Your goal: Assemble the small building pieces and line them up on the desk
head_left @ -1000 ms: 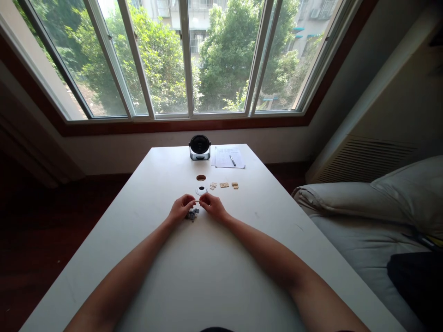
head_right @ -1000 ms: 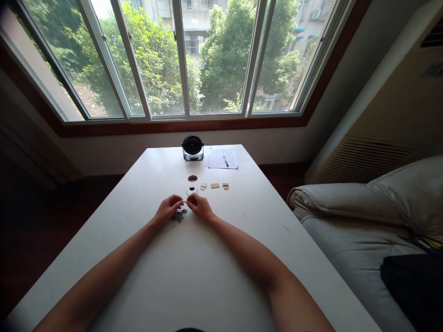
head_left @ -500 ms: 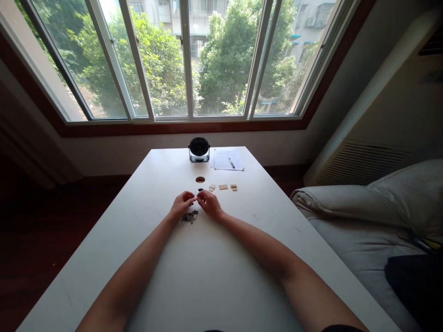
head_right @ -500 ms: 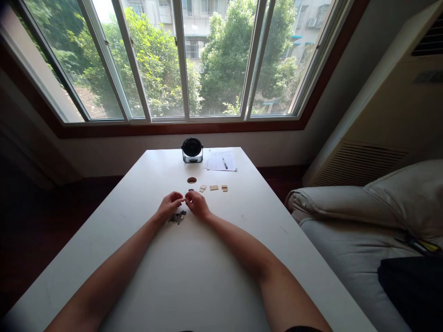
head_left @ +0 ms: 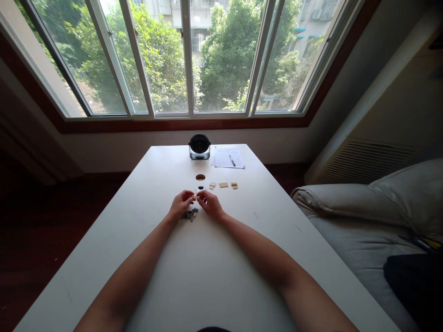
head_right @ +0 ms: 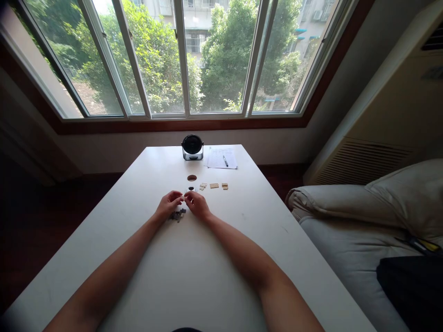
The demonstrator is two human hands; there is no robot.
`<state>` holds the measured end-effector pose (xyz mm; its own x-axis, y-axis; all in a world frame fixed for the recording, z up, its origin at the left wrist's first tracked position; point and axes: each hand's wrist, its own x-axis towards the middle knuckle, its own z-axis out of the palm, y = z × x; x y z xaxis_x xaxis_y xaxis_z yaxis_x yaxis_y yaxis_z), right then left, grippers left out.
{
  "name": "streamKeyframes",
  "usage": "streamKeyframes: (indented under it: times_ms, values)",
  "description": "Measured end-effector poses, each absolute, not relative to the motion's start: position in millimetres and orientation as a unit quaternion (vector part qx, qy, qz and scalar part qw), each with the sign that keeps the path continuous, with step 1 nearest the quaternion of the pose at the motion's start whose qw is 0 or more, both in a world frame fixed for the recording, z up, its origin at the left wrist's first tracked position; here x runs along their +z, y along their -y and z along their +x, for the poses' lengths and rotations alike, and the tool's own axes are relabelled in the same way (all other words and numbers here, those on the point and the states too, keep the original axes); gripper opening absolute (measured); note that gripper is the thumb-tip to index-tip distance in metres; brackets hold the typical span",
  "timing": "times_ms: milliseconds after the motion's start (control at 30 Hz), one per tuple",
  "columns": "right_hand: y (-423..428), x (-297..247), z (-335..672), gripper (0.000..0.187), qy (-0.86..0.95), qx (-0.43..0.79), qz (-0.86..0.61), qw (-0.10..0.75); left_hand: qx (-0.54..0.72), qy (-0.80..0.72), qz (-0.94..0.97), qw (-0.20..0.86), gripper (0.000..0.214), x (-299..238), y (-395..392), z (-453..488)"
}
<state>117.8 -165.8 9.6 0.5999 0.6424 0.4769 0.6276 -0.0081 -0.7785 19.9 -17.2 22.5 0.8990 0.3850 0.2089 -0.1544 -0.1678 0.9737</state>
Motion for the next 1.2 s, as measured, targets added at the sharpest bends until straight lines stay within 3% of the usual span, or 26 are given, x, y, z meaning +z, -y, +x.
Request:
streamKeyframes:
  times_ms: [533, 1200]
  values:
    - [165, 7, 128, 0.019, 0.418, 0.038, -0.71, 0.566, 0.228, -0.064, 0.748, 0.62, 0.027, 21, 18, 19]
    - [167, 6, 128, 0.025, 0.412, 0.053, -0.713, 0.565, 0.239, -0.064, 0.744, 0.621, 0.03, 21, 18, 18]
